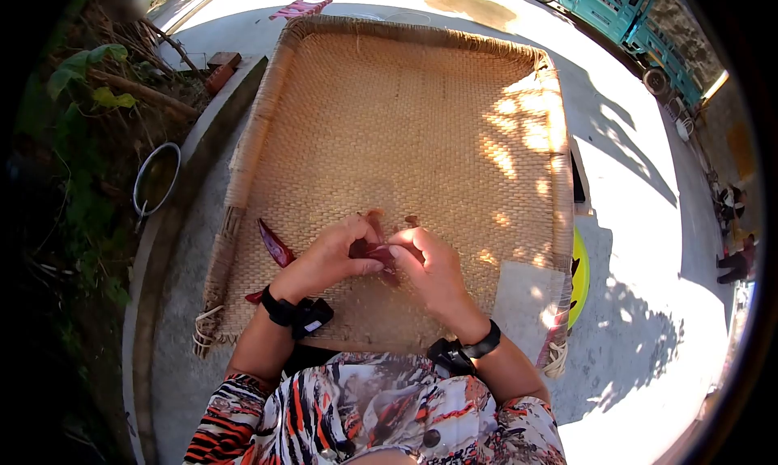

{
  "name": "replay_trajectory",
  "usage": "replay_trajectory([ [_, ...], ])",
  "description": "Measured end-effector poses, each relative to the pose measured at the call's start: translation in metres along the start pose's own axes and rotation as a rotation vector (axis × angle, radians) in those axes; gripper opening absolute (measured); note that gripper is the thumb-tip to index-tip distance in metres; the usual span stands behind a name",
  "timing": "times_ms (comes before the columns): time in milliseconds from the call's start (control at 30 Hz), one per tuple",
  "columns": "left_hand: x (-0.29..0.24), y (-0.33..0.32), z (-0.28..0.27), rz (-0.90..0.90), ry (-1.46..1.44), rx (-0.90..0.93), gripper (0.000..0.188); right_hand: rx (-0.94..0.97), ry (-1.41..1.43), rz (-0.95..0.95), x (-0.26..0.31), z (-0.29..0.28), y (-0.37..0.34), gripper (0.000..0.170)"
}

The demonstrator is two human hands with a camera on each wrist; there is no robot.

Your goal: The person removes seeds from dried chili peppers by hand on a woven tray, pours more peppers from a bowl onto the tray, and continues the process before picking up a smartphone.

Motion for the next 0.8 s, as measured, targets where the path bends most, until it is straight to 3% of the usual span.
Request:
replay_trajectory([
  [100, 0.001, 0.000, -0.003, -0.126, -0.135, 0.062, 0.023, -0.177, 0.059, 0.000, 0.014, -0.027, -0.014, 0.014],
  [167, 0.001, 0.000, -0.006, -0.165, -0.120, 0.011, 0.023, -0.420, -0.225, -0.187, 0.018, -0.064, -0.027, 0.014],
  [233, -0.002, 0.001, -0.008, -0.193, -0.084, -0.092, 0.025, -0.606, -0.320, -0.332, 0.022, -0.107, -0.044, 0.014],
  [333, 0.008, 0.001, -0.011, -0.088, 0.102, -0.250, 0.028, -0.856, -0.619, -0.257, 0.022, -0.165, -0.075, 0.017],
  [400, 0.010, 0.000, -0.011, -0.125, 0.065, -0.272, 0.028, -0.937, -0.497, -0.271, 0.001, -0.199, -0.090, 0.020],
  [500, 0.009, 0.001, -0.013, -0.149, 0.040, -0.280, 0.028, -0.927, -0.746, -0.080, -0.015, -0.225, -0.102, 0.023],
  [600, 0.011, 0.001, -0.013, -0.178, 0.139, -0.305, 0.029, -0.895, -0.996, -0.268, -0.014, -0.207, -0.094, 0.023],
  [700, 0.020, -0.002, -0.011, -0.194, 0.435, -0.388, 0.034, -0.660, -0.569, -0.168, 0.005, -0.157, -0.067, 0.023],
  [800, 0.022, -0.005, -0.013, -0.309, 0.699, -0.322, 0.043, -0.390, -0.652, -0.199, 0.009, -0.110, -0.038, 0.022],
])
Point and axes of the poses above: each hand's wrist, its own y-axis towards the middle knuckle, its own z-axis out of the palm, x = y × z, the point moved 2 cm from there along y, towards the middle knuckle, and after that the axes turned 10 degrees about y, right-handed, at the moved point
